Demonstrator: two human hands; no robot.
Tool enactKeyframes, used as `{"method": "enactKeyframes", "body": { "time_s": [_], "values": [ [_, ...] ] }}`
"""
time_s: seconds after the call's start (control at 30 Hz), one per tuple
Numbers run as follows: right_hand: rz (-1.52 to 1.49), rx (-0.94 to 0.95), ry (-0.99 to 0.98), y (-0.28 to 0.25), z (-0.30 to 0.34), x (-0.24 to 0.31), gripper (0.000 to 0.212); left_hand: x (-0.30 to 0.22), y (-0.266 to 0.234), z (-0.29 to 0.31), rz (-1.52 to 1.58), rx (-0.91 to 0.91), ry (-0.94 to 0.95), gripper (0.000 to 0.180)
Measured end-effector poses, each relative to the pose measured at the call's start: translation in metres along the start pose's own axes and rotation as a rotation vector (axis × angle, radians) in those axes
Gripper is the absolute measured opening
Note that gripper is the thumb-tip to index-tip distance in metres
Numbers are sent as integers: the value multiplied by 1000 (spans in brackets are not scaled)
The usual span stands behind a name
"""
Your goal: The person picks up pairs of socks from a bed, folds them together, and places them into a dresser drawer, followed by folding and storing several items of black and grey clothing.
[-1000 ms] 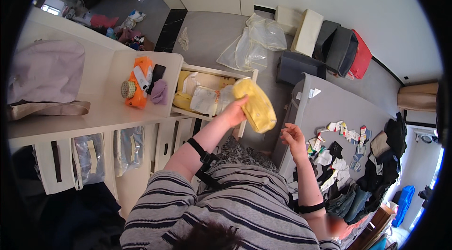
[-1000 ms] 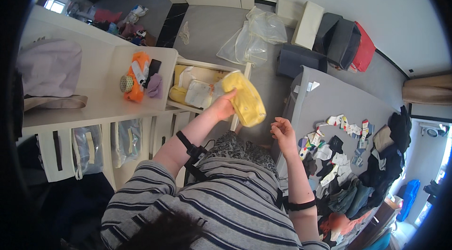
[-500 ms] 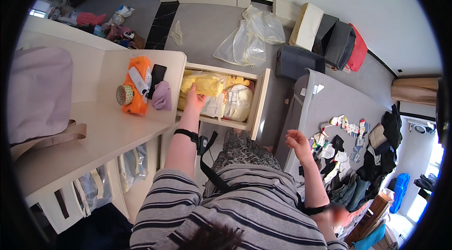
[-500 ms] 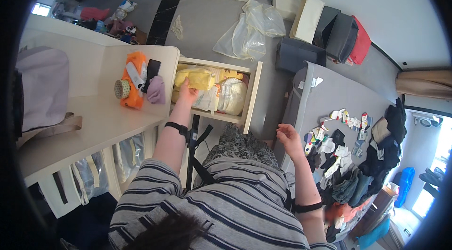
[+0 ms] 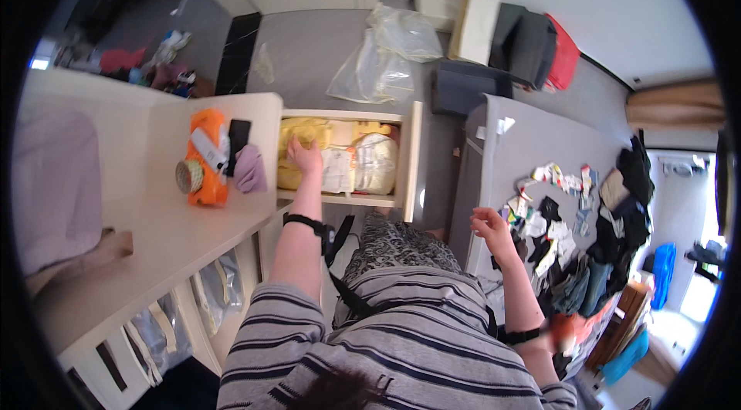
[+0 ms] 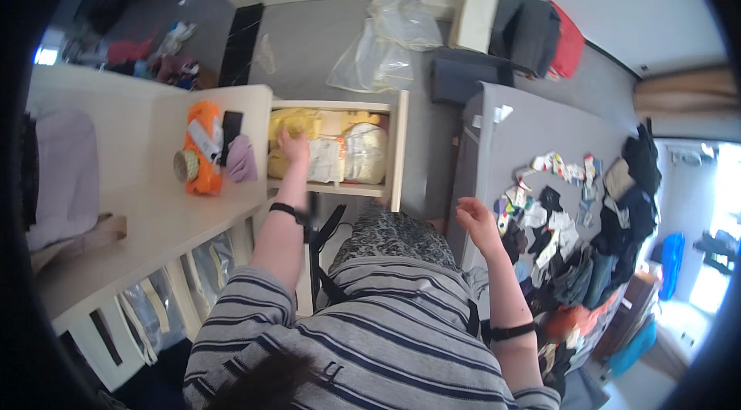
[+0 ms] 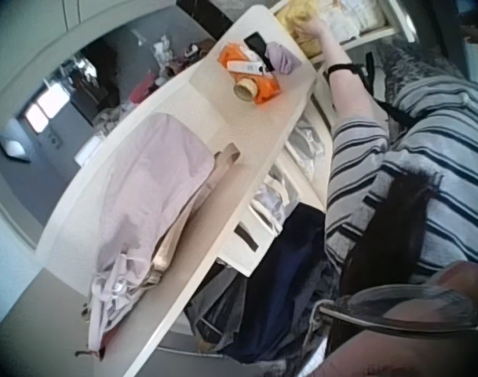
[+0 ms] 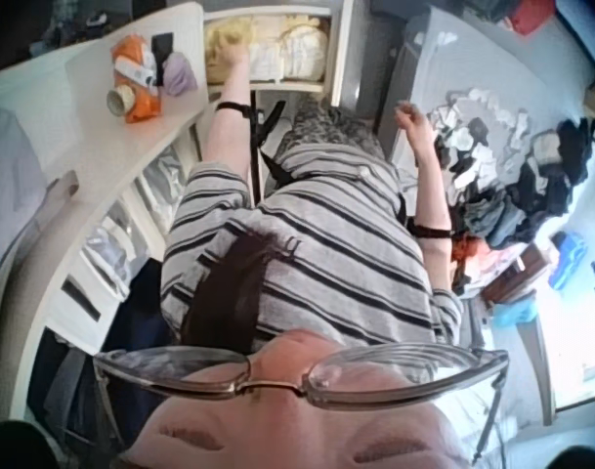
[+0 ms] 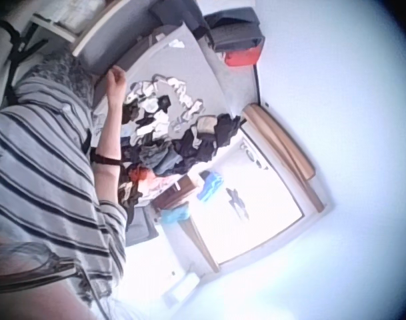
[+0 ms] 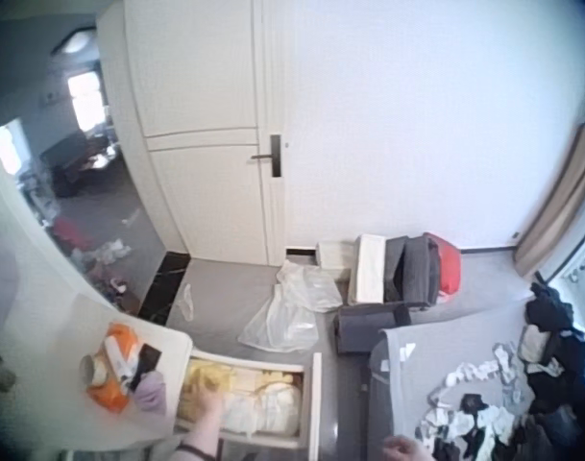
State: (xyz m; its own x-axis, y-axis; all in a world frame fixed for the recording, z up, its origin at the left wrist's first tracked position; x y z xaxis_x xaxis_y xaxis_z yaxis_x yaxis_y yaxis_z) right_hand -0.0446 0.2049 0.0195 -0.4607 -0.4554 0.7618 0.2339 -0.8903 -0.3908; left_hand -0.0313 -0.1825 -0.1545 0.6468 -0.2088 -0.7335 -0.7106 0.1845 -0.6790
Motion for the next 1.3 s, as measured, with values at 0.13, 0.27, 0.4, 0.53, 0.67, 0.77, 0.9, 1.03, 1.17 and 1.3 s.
{"method": "enactKeyframes", "body": {
  "time_s": [0.13, 0.27, 0.4, 0.53, 0.67, 0.77, 0.9, 1.03, 1.17, 1.3],
  "values": [
    [-48, -35, -41, 17, 0, -10, 26, 13, 10, 3, -569, 340, 766, 56],
    [35, -83, -53, 40, -2, -18, 28, 11, -4, -11, -685, 515, 573, 54],
    [30, -202, -1, 37, 4, -34, 30, -37, -12, -7, -382, 465, 537, 53],
    [-34, -282, 127, 36, 9, -77, 29, -89, -14, 18, 105, 559, 734, 46],
    [-92, -355, 244, 41, 11, -98, 27, -115, -9, 46, 190, 729, 810, 41],
    [-180, -404, 316, 49, 12, -109, 25, -120, -5, 65, 199, 923, 808, 39],
    [-267, -440, 381, 60, 14, -116, 24, -111, 4, 83, 121, 1168, 882, 35],
    [-328, -476, 404, 73, 15, -130, 24, -103, 6, 91, 42, 1347, 872, 35],
    [-362, -495, 403, 89, 12, -139, 24, -98, 7, 99, -55, 1442, 825, 35],
    [-341, -475, 421, 102, 10, -147, 22, -98, 3, 111, -109, 1449, 877, 35]
  ]
}}
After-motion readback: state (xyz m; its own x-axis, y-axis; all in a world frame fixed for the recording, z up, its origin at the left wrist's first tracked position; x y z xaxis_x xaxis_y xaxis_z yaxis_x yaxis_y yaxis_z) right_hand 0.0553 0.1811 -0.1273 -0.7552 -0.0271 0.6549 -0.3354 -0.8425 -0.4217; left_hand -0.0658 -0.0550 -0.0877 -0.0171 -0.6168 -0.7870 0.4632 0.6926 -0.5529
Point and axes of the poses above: each hand's wrist, its own z-axis away from the middle knuckle, its own y-axis out of the palm, x = y × z, the point moved 2 cm from there along -z, towards the middle knuckle, and after that the axes turned 14 degrees about -x, right-handed, at the moved point
